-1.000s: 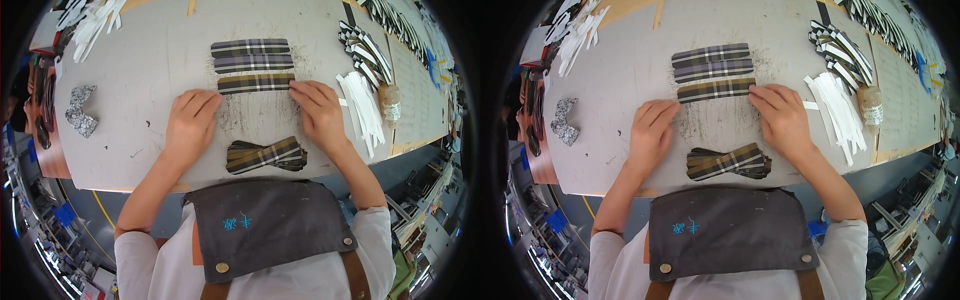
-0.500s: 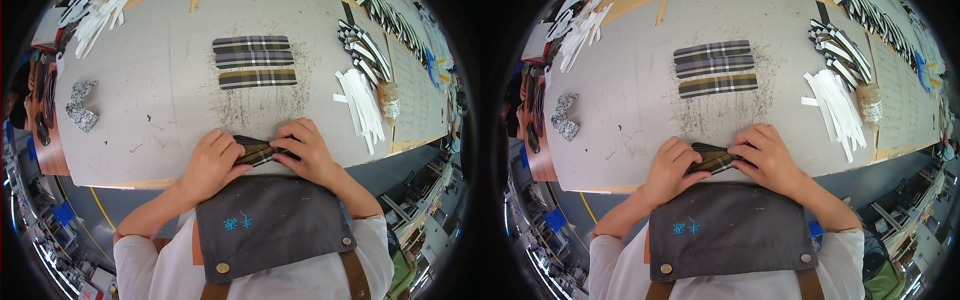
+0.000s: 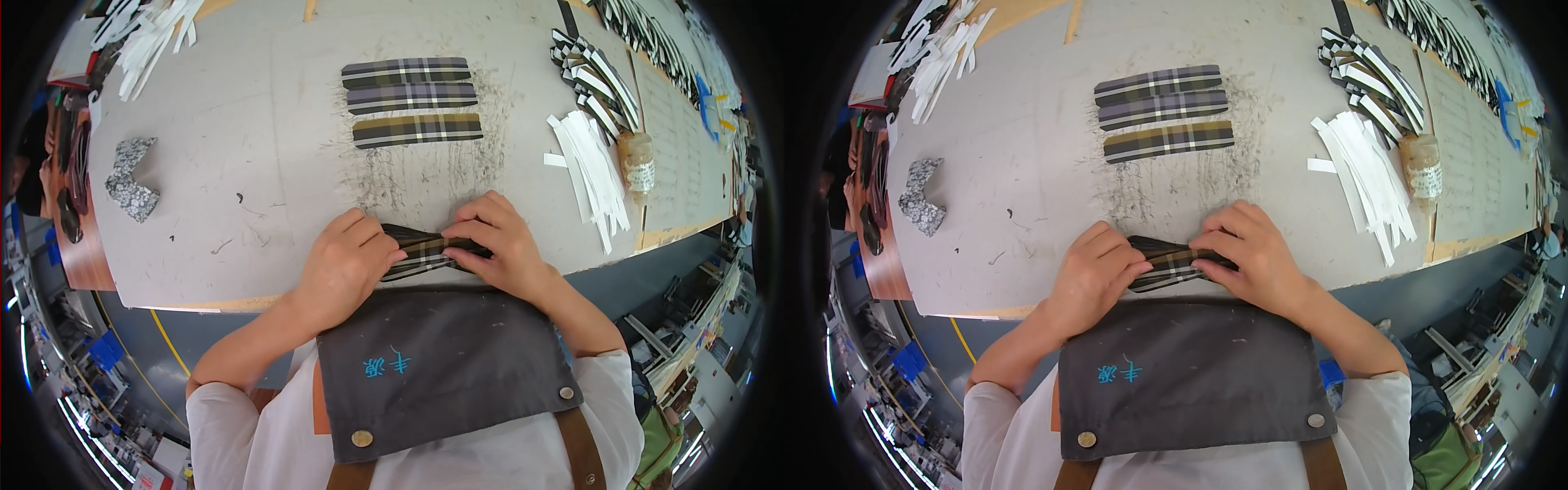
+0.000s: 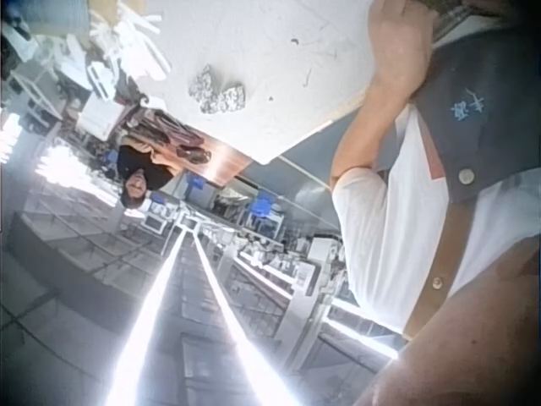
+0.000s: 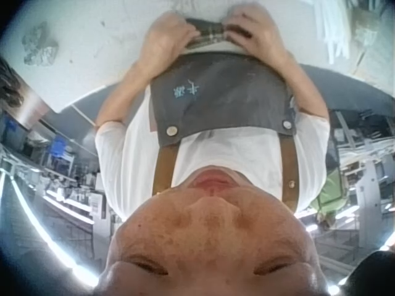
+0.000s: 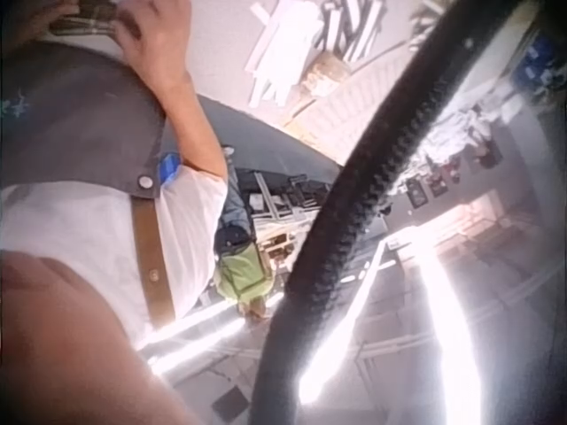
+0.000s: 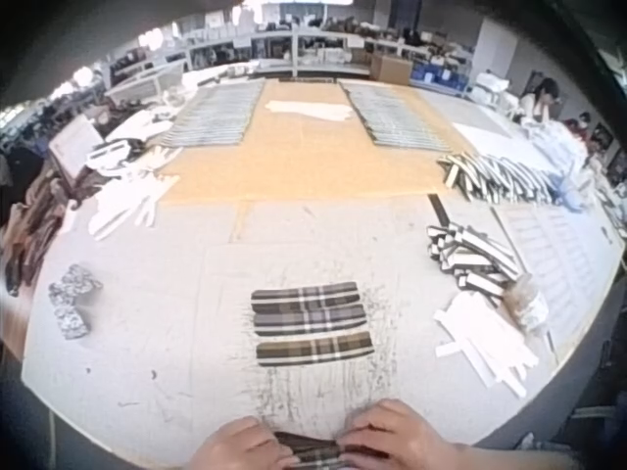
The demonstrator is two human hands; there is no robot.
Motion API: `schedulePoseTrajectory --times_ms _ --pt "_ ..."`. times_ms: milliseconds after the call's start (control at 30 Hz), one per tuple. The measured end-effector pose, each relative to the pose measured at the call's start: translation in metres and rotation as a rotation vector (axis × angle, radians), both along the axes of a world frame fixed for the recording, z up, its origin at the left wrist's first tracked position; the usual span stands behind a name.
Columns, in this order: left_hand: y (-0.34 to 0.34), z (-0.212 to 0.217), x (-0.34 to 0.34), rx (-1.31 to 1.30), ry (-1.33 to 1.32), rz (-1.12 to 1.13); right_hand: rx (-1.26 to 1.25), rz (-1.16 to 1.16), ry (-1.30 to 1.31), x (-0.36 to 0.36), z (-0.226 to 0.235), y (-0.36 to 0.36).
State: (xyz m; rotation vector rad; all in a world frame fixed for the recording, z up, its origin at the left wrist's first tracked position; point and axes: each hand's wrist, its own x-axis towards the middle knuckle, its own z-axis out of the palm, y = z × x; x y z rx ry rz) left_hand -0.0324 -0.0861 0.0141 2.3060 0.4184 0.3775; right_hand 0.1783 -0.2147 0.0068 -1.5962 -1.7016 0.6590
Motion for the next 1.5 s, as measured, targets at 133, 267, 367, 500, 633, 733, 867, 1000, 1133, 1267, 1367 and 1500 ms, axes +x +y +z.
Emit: schedulePoseTrajectory --times_ms 133,267,367,500,633,733,867,1000,1133,1267,1367,1500 --pt "0.001 0.003 0.003 -0.028 0.005 0.016 -0.008 -0.009 0.000 -0.001 0.000 0.000" --pt "0.001 -0.005 0.000 0.005 -0.017 -0.041 -0.019 -0.008 -0.010 -0.002 0.000 0.000" --pt "0.001 0.001 0.002 0.078 -0.025 -0.049 -0.016 -0.001 -0.026 -0.003 0.000 0.000" --pt "0.000 0.004 0.002 0.210 -0.094 -0.035 0.005 -0.013 -0.040 -0.005 0.002 0.001" --pt "0.003 -0.002 0.002 0.060 -0.157 -0.001 0.024 -0.033 0.023 0.001 0.003 0.000" --pt "0.010 -0.002 0.003 -0.049 -0.128 0.010 0.005 -0.090 0.151 0.008 0.004 0.003" --pt "0.021 -0.004 0.017 -0.275 -0.060 0.257 -0.224 -0.362 0.370 0.019 0.005 0.021" --pt "0.040 -0.021 0.035 -0.144 -0.085 0.376 -0.108 -0.430 0.184 0.024 -0.008 0.040" --pt "0.047 -0.030 0.039 0.242 -0.016 0.291 -0.072 -0.371 -0.091 0.025 -0.009 0.043" --pt "0.041 -0.020 0.040 0.342 -0.018 0.331 0.047 -0.377 -0.368 0.022 -0.003 0.045" --pt "0.033 -0.025 0.037 0.388 -0.202 0.046 0.250 -0.147 -0.314 0.015 -0.008 0.048" --pt "0.039 -0.026 0.013 0.440 -0.031 -0.042 0.202 -0.041 -0.325 0.025 -0.016 0.038"
